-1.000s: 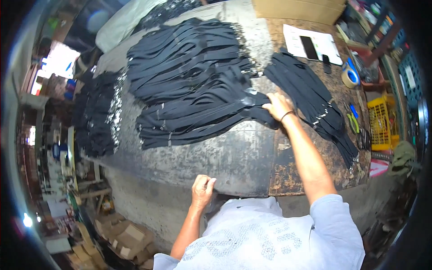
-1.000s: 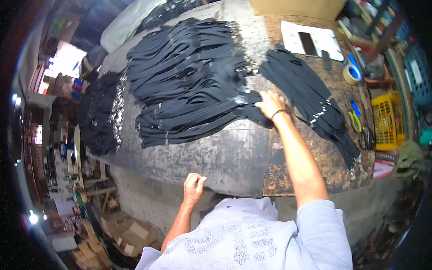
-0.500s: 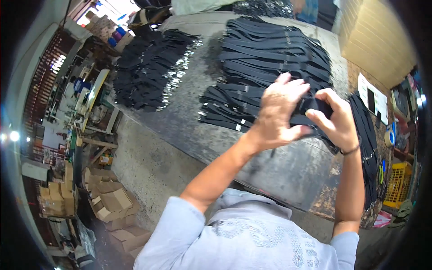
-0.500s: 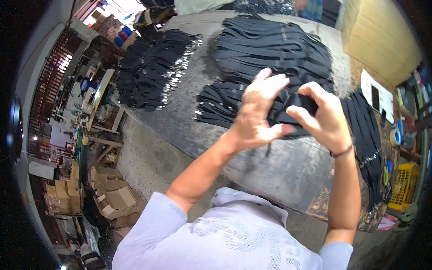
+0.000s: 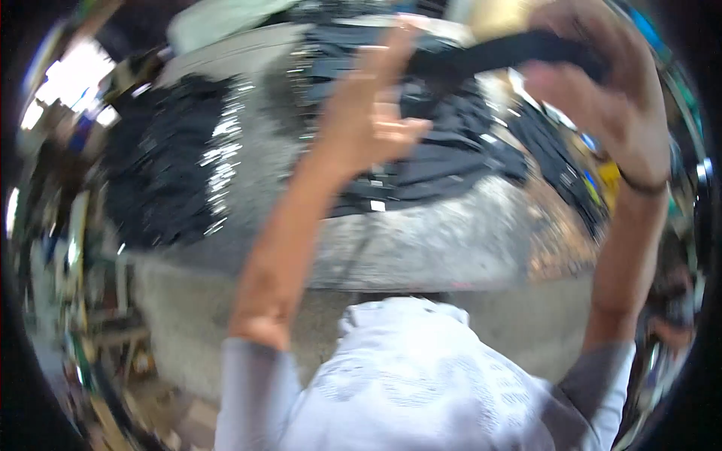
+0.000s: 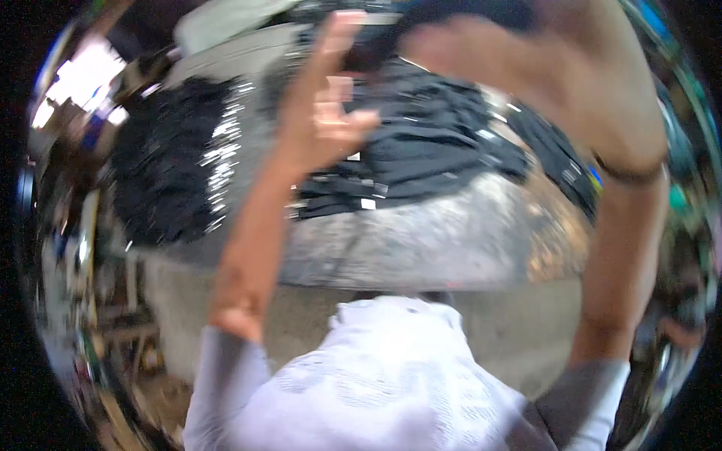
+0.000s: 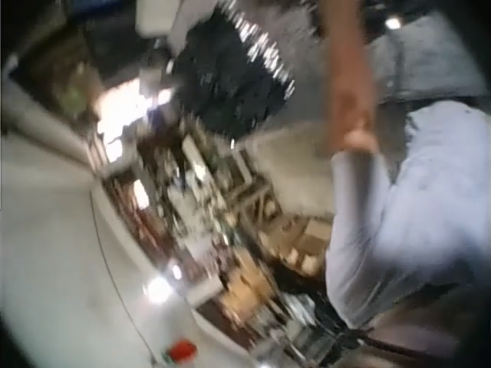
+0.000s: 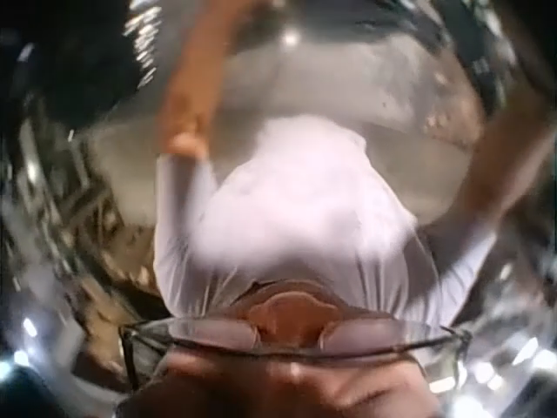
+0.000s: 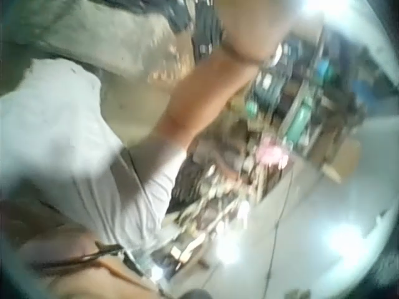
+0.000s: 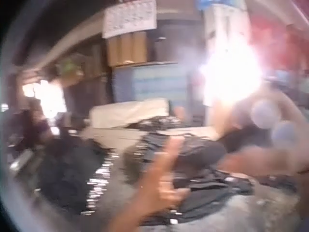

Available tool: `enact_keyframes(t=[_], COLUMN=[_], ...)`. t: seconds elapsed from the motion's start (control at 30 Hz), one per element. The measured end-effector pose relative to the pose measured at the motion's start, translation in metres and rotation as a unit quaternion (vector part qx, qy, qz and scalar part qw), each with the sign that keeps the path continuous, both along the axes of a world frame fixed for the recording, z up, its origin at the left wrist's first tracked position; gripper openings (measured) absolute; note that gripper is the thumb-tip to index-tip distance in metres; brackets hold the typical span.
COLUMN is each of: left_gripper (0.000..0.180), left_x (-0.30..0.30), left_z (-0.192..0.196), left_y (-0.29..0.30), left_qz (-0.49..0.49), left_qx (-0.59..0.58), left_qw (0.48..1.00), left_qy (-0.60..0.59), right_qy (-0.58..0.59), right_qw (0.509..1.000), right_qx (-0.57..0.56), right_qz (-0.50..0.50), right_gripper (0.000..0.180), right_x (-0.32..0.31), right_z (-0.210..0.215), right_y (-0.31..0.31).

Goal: Assembling black suspender straps by attaching clips and buckles at a workshop table.

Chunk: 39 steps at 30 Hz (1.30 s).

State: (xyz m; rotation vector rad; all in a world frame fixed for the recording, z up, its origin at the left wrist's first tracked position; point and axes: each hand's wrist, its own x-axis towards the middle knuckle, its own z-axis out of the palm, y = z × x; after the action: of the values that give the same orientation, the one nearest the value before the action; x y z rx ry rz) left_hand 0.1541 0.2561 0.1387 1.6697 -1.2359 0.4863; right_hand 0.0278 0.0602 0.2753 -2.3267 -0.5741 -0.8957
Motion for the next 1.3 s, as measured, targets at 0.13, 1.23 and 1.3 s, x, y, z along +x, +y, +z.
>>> enact_keyframes(t=[0.13, 1.23, 1.3], left_gripper=[0.073, 0.047, 0.048], left_x=[0.014, -0.09, -0.078], left_z=[-0.017, -0.248, -0.251], left_y=[0.021, 0.105, 0.096], left_qz=[0.073, 0.157, 0.146], left_qx=[0.009, 0.547, 0.544], left_qw=[0.997, 0.819, 0.825], left_qy=[0.038, 0.075, 0.037], right_qy=[0.056, 0.492, 0.466], right_qw=[0.987, 0.773, 0.781], right_qx=[0.135, -0.142, -0.154], right_qz=[-0.059, -0.375, -0.386], right_gripper=[0.023, 0.039, 0.038], right_x=[-0.063, -0.215, -0.225], right_z=[0.034, -0.431, -0.429], right_y=[-0.049, -0.322, -0.326])
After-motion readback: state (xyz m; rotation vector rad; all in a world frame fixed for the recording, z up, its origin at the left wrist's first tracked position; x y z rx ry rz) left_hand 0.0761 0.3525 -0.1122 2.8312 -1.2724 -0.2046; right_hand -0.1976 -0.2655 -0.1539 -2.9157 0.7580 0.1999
